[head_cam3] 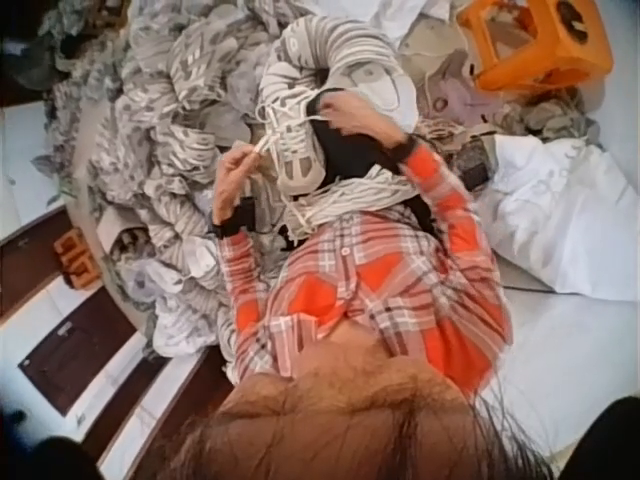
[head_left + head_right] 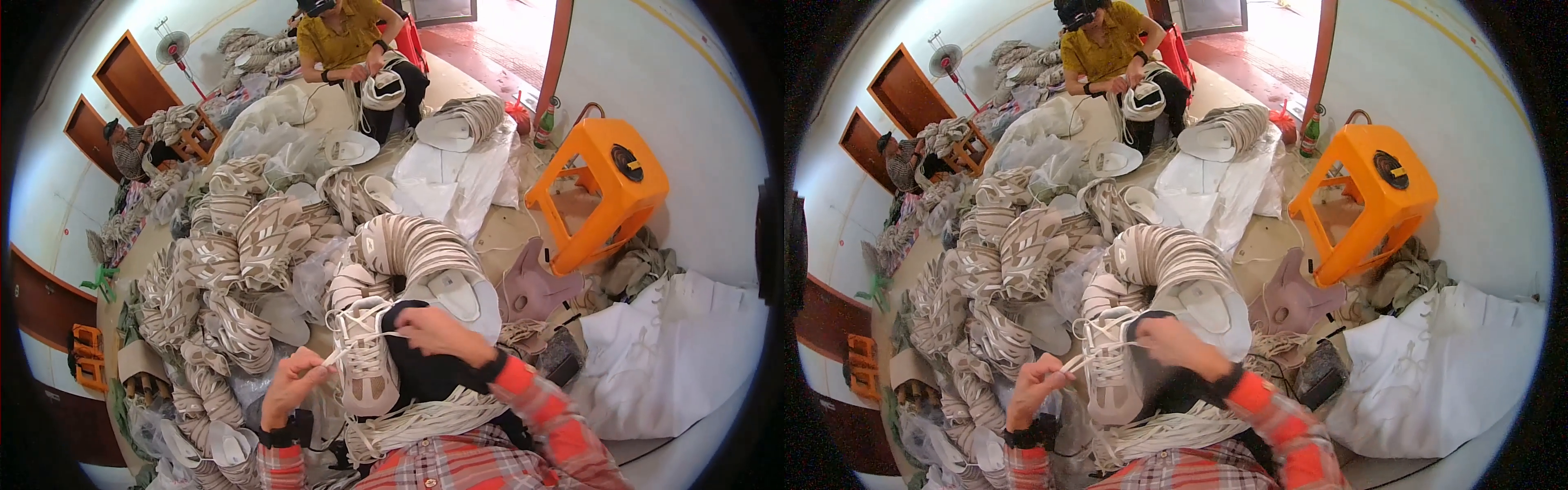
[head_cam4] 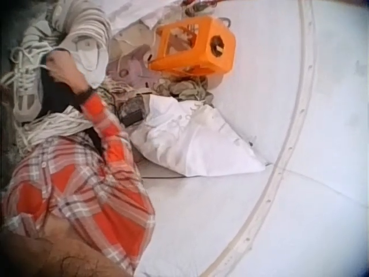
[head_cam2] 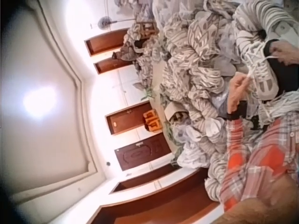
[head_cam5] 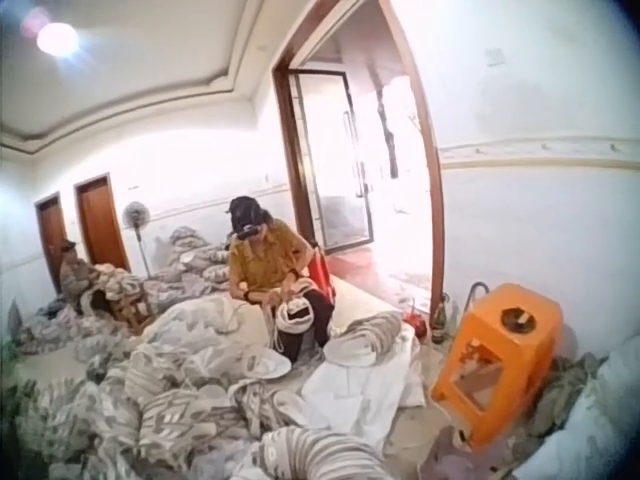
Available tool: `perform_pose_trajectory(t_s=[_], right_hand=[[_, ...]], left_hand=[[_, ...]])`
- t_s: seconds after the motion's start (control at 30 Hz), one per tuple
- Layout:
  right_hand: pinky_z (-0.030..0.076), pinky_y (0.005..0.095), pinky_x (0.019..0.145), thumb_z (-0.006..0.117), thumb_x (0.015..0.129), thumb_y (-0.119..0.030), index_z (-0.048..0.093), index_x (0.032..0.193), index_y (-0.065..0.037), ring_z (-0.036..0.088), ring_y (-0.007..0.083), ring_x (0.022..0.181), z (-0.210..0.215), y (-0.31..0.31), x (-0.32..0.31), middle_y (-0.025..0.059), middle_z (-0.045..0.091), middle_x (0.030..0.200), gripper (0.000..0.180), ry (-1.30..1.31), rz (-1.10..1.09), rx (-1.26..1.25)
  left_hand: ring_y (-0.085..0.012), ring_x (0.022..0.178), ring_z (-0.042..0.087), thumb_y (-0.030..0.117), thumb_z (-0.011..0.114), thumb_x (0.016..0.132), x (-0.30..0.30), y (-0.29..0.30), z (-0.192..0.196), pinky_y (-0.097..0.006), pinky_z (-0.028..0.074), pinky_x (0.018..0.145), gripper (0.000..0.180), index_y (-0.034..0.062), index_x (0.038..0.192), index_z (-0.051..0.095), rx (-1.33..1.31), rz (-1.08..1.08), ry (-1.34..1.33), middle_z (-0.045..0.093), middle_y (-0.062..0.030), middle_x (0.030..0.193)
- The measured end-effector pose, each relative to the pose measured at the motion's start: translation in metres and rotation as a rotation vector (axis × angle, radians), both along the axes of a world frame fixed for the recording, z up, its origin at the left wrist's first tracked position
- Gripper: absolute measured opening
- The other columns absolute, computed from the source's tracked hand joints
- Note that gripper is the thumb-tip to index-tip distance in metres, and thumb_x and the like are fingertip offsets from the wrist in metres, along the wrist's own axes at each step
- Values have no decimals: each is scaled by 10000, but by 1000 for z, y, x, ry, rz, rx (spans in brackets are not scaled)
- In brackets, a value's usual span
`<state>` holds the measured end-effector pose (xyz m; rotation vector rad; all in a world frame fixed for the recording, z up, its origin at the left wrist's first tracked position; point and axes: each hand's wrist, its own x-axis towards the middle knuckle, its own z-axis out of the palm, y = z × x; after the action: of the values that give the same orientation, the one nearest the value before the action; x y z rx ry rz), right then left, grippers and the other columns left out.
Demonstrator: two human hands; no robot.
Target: The person is lacing several pairs of white and tan sneakers from a large pile.
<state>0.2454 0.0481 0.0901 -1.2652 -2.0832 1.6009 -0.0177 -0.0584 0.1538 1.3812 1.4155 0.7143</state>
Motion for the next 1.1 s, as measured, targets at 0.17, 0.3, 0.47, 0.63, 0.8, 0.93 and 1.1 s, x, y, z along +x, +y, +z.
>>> perform_pose_trajectory(t_s=[0.17,0.3,0.47,0.63,0.8,0.93,1.1], right_hand=[[435,282,343,528,853,-197,607,824,33,547,160,371,-20,24,-23,78,602,558,245,-59,172,-288],[478,289,425,518,861,-284,615,656,-7,569,142,404,-15,22,22,58,606,525,358,-256,471,-280],[478,391,593,542,780,-180,590,784,27,598,328,673,-36,6,198,181,589,687,212,-658,311,272],[486,432,583,581,678,-52,605,648,16,592,368,634,-37,-49,381,213,554,591,78,-1007,-232,698],[458,472,590,536,655,-25,557,677,4,561,400,657,-59,-65,374,231,550,637,42,-977,-471,630],[485,411,599,509,753,-57,560,894,30,602,317,669,-98,-73,380,183,585,777,173,-323,-1082,407],[561,331,664,519,847,-46,547,965,46,634,236,772,-85,-59,335,148,598,859,152,679,-1537,106]], left_hand=[[-104,674,471,141,619,819,-3,12,8,-240,376,625,122,39,818,687,29,-99,98,520,-12,712],[-121,673,482,144,621,813,-8,16,1,-247,382,623,134,27,801,685,-66,-26,88,550,-27,738],[-173,747,550,133,601,813,-10,23,-17,-284,436,688,221,44,1012,637,263,-48,358,619,-90,871],[-196,794,571,100,580,807,12,66,-35,-299,452,728,303,50,1106,580,164,-126,247,613,-100,911],[-352,832,556,118,553,809,74,77,-75,-399,460,727,219,33,1010,555,417,-547,301,555,-166,898],[-392,758,544,105,532,823,98,63,-75,-457,444,637,141,40,923,457,304,-515,639,502,-179,865],[-351,659,551,90,535,814,99,46,-59,-433,450,564,89,52,864,471,440,-532,717,490,-147,817]])
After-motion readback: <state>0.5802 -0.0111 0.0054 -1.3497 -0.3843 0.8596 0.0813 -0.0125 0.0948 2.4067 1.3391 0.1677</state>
